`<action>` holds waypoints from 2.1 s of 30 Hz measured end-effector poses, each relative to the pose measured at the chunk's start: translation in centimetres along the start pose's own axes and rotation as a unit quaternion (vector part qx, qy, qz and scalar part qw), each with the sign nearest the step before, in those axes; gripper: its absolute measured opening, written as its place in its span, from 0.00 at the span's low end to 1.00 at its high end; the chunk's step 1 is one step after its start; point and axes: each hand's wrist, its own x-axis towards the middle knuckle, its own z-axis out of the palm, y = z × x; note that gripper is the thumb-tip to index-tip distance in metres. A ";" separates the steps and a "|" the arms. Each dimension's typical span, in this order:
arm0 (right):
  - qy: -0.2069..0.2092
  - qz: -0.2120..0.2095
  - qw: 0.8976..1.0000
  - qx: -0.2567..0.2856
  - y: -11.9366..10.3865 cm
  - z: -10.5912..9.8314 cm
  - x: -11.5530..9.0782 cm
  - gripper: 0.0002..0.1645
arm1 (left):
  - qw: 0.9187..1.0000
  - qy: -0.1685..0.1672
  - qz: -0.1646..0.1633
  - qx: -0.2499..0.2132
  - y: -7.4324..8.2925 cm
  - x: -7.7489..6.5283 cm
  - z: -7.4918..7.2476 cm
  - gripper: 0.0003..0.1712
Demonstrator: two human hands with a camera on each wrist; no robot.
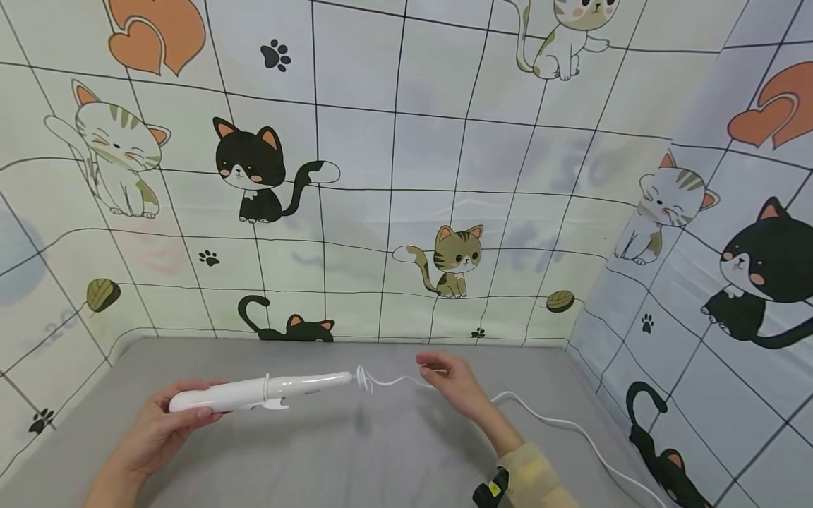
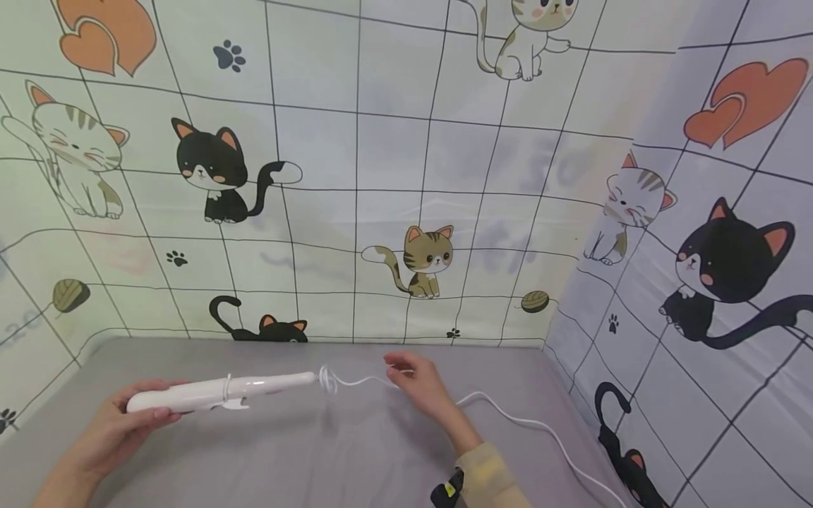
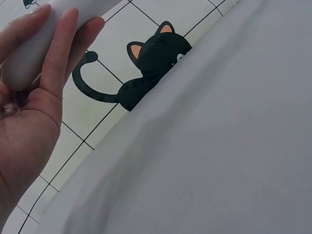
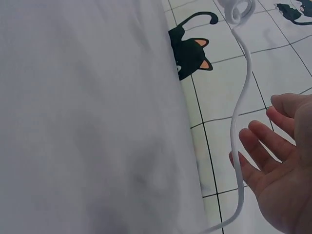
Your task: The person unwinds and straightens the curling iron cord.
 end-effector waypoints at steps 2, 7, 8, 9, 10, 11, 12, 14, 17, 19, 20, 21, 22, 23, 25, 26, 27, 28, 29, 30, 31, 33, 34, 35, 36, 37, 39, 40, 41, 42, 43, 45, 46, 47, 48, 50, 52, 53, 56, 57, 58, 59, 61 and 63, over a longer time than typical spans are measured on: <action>-0.012 -0.007 1.000 0.012 -0.4 0.3 0.1 0.18 | 1.000 0.001 -0.006 0.003 0.0 0.0 0.1 0.33; -0.039 -0.016 0.999 0.020 -1.2 1.1 0.2 0.18 | 1.000 -0.003 -0.006 0.004 -0.1 -0.2 0.0 0.34; -0.045 -0.016 0.999 0.020 -1.3 1.3 0.2 0.18 | 1.000 -0.005 -0.006 0.005 -0.1 -0.2 0.0 0.34; -0.050 -0.018 0.999 0.014 -1.3 1.5 0.2 0.17 | 1.000 -0.005 -0.006 0.007 -0.2 -0.2 0.0 0.34; -0.055 -0.019 0.998 0.013 -1.4 1.6 0.2 0.17 | 1.000 -0.006 -0.007 0.009 -0.2 -0.2 0.0 0.34; -0.060 -0.022 0.998 0.014 -1.5 1.7 0.2 0.17 | 1.000 -0.007 -0.007 0.009 -0.2 -0.2 0.0 0.34; -0.065 -0.024 0.998 0.012 -1.5 1.8 0.2 0.17 | 1.000 -0.004 -0.008 0.011 -0.2 -0.1 0.1 0.34; -0.071 -0.029 0.997 0.009 -1.6 2.1 0.2 0.16 | 1.000 0.000 -0.012 0.015 -0.2 -0.1 0.2 0.33; -0.083 -0.036 0.996 -0.007 -1.8 2.5 0.1 0.15 | 1.000 0.008 -0.017 0.024 -0.3 0.0 0.3 0.33; -0.088 -0.036 0.995 -0.018 -1.9 2.7 0.1 0.14 | 0.999 0.010 -0.018 0.029 -0.3 0.1 0.3 0.33; -0.091 -0.034 0.995 -0.023 -1.9 2.8 0.0 0.13 | 0.999 0.011 -0.017 0.031 -0.3 0.1 0.3 0.33; -0.093 -0.033 0.995 -0.027 -1.9 2.9 -0.1 0.13 | 0.999 0.010 -0.017 0.032 -0.3 0.1 0.3 0.33; -0.094 -0.030 0.995 -0.030 -1.9 2.9 -0.1 0.12 | 0.999 0.010 -0.016 0.031 -0.3 0.1 0.3 0.33; -0.096 -0.030 0.994 -0.032 -1.9 2.9 -0.1 0.12 | 0.999 0.008 -0.016 0.029 -0.3 0.1 0.3 0.33; -0.098 -0.025 0.994 -0.033 -1.9 3.0 -0.2 0.11 | 1.000 0.007 -0.015 0.026 -0.3 0.1 0.3 0.34; -0.100 -0.021 0.994 -0.032 -1.9 2.9 -0.2 0.11 | 1.000 0.007 -0.015 0.024 -0.3 0.1 0.3 0.34; -0.102 -0.018 0.994 -0.032 -1.9 2.9 -0.3 0.11 | 1.000 0.008 -0.016 0.023 -0.3 0.1 0.3 0.34; -0.105 -0.014 0.994 -0.029 -2.0 2.9 -0.3 0.12 | 1.000 0.009 -0.017 0.020 -0.3 0.0 0.2 0.34; -0.108 -0.010 0.994 -0.027 -2.0 2.8 -0.4 0.12 | 1.000 0.010 -0.017 0.019 -0.3 0.0 0.2 0.34; -0.111 -0.006 0.994 -0.024 -2.0 2.8 -0.4 0.11 | 1.000 0.013 -0.017 0.018 -0.3 0.0 0.2 0.33; -0.114 -0.004 0.993 -0.019 -2.0 2.7 -0.4 0.11 | 1.000 0.013 -0.017 0.015 -0.2 -0.1 0.2 0.33; -0.116 -0.007 0.993 -0.013 -2.0 2.5 -0.5 0.10 | 1.000 0.015 -0.017 0.010 -0.2 -0.2 0.1 0.33; -0.115 -0.008 0.993 -0.009 -2.0 2.5 -0.5 0.10 | 1.000 0.015 -0.016 0.008 -0.2 -0.3 0.1 0.33; -0.113 -0.010 0.994 -0.007 -2.0 2.4 -0.5 0.09 | 1.000 0.014 -0.012 0.002 -0.2 -0.3 0.1 0.33; -0.108 -0.013 0.994 -0.005 -2.0 2.3 -0.5 0.09 | 1.000 0.013 -0.008 -0.006 -0.2 -0.3 0.0 0.33; -0.102 -0.016 0.995 -0.004 -2.0 2.2 -0.4 0.09 | 1.000 0.011 -0.004 -0.010 -0.1 -0.4 0.0 0.34; -0.084 -0.015 0.996 -0.002 -2.0 1.9 -0.4 0.09 | 1.000 0.013 0.003 -0.013 -0.1 -0.4 0.0 0.34; -0.076 -0.013 0.997 -0.001 -2.4 1.7 -0.5 0.09 | 1.000 0.012 0.009 -0.015 -0.1 -0.5 -0.1 0.34; -0.068 -0.012 0.998 -0.002 -3.0 1.5 -0.6 0.08 | 1.000 0.009 0.014 -0.020 0.0 -0.5 -0.1 0.34; -0.061 -0.011 0.998 -0.003 -2.9 1.4 -0.5 0.08 | 1.000 0.008 0.017 -0.022 0.0 -0.5 -0.2 0.34; -0.055 -0.010 0.998 -0.002 -2.9 1.2 -0.5 0.08 | 1.000 0.009 0.018 -0.021 0.1 -0.6 -0.2 0.34; -0.043 -0.010 0.999 0.000 -2.8 1.0 -0.4 0.08 | 0.999 0.009 0.024 -0.028 0.2 -0.7 -0.4 0.34; -0.039 -0.011 0.999 0.000 -2.7 0.8 -0.3 0.08 | 0.999 0.002 0.030 -0.033 0.2 -0.8 -0.6 0.34; -0.035 -0.014 0.999 0.000 -2.1 0.7 -0.2 0.09 | 0.999 0.000 0.033 -0.034 0.3 -0.8 -0.7 0.34; -0.029 -0.014 0.999 0.004 -1.5 0.7 0.0 0.09 | 0.999 -0.001 0.036 -0.036 0.3 -0.9 -0.8 0.34; -0.018 -0.015 1.000 0.007 -1.2 0.6 0.1 0.09 | 0.998 0.001 0.044 -0.037 0.5 -1.0 -1.0 0.34; -0.011 -0.014 1.000 0.010 -0.9 0.5 0.2 0.09 | 0.998 -0.001 0.053 -0.040 0.7 -1.1 -1.3 0.34; -0.008 -0.015 1.000 0.012 -0.8 0.4 0.2 0.09 | 0.997 0.000 0.056 -0.043 0.8 -1.2 -1.4 0.34; 0.008 -0.008 1.000 0.010 -0.8 0.2 0.4 0.09 | 0.996 -0.014 0.063 -0.058 1.2 -1.2 -1.8 0.34; 0.014 -0.003 1.000 0.008 -0.8 0.1 0.5 0.08 | 0.996 -0.022 0.064 -0.065 1.3 -1.2 -1.9 0.34; 0.022 0.003 1.000 0.006 -0.8 0.0 0.5 0.08 | 0.995 -0.028 0.065 -0.070 1.4 -1.2 -2.0 0.34; 0.031 0.010 0.999 0.001 -0.8 -0.1 0.6 0.08 | 0.995 -0.036 0.065 -0.074 1.5 -1.1 -2.1 0.34; 0.048 0.019 0.999 -0.007 -0.8 -0.1 0.8 0.07 | 0.994 -0.043 0.063 -0.079 1.7 -1.1 -2.1 0.35; 0.062 0.027 0.998 -0.010 -0.7 -0.1 1.0 0.07 | 0.993 -0.050 0.061 -0.086 1.9 -1.0 -2.1 0.35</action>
